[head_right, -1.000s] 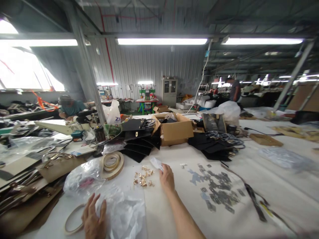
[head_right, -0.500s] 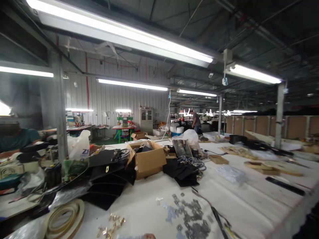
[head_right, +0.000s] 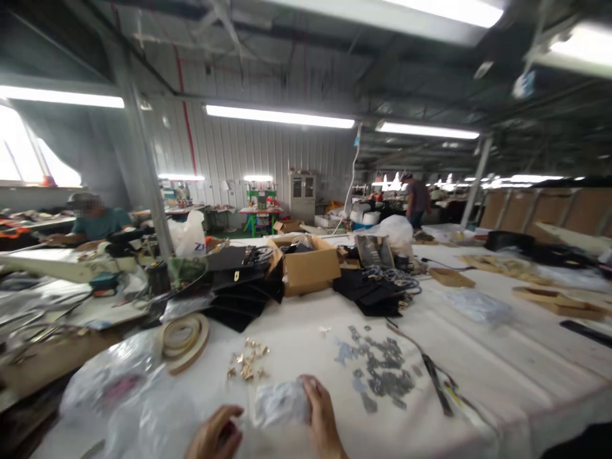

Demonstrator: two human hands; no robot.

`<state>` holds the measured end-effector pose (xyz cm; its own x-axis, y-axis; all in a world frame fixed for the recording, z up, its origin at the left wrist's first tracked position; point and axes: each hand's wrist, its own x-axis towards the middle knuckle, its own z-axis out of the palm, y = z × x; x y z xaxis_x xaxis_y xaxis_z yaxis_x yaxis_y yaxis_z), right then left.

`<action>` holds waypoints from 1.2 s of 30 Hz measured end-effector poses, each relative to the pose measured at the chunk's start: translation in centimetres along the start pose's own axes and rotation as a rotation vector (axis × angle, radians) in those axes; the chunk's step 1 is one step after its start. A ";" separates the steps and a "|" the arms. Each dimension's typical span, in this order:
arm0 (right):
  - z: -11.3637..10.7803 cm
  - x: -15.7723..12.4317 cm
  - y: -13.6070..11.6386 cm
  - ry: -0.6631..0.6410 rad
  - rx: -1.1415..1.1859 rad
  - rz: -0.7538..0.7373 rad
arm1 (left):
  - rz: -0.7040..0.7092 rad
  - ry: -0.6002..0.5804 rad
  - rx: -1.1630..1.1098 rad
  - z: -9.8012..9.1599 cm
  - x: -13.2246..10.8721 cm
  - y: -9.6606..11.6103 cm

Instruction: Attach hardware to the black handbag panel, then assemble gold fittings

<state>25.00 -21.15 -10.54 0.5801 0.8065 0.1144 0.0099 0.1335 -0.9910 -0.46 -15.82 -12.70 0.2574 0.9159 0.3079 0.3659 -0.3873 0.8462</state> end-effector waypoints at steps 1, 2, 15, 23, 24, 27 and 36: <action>0.1 0.2 0.4 -0.015 0.019 0.047 | -0.015 -0.122 0.007 -1.2 -1.0 0.3; 0.3 0.5 0.9 -0.058 0.049 0.104 | -0.031 -0.153 0.018 -2.3 -1.6 0.8; 5.6 -0.6 1.5 -0.244 0.677 0.487 | -0.051 -0.179 -0.063 2.9 0.9 4.4; 5.7 -1.1 2.1 -0.338 0.399 0.311 | -0.209 -0.020 -0.467 2.8 -0.2 3.0; 5.8 -1.1 2.1 -0.337 0.391 0.298 | -0.234 0.003 -0.518 2.8 -0.2 3.0; 6.0 -1.1 2.2 -0.327 0.332 0.205 | -0.339 0.096 -0.615 3.0 -0.1 2.7; 6.7 -2.7 2.0 -0.366 0.014 0.013 | -0.425 0.055 -0.913 2.9 -0.6 2.2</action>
<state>18.00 -19.24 -12.38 0.2501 0.9606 0.1213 -0.0088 0.1275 -0.9918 2.78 -17.53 -12.29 0.2149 0.9719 -0.0964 -0.4130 0.1799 0.8928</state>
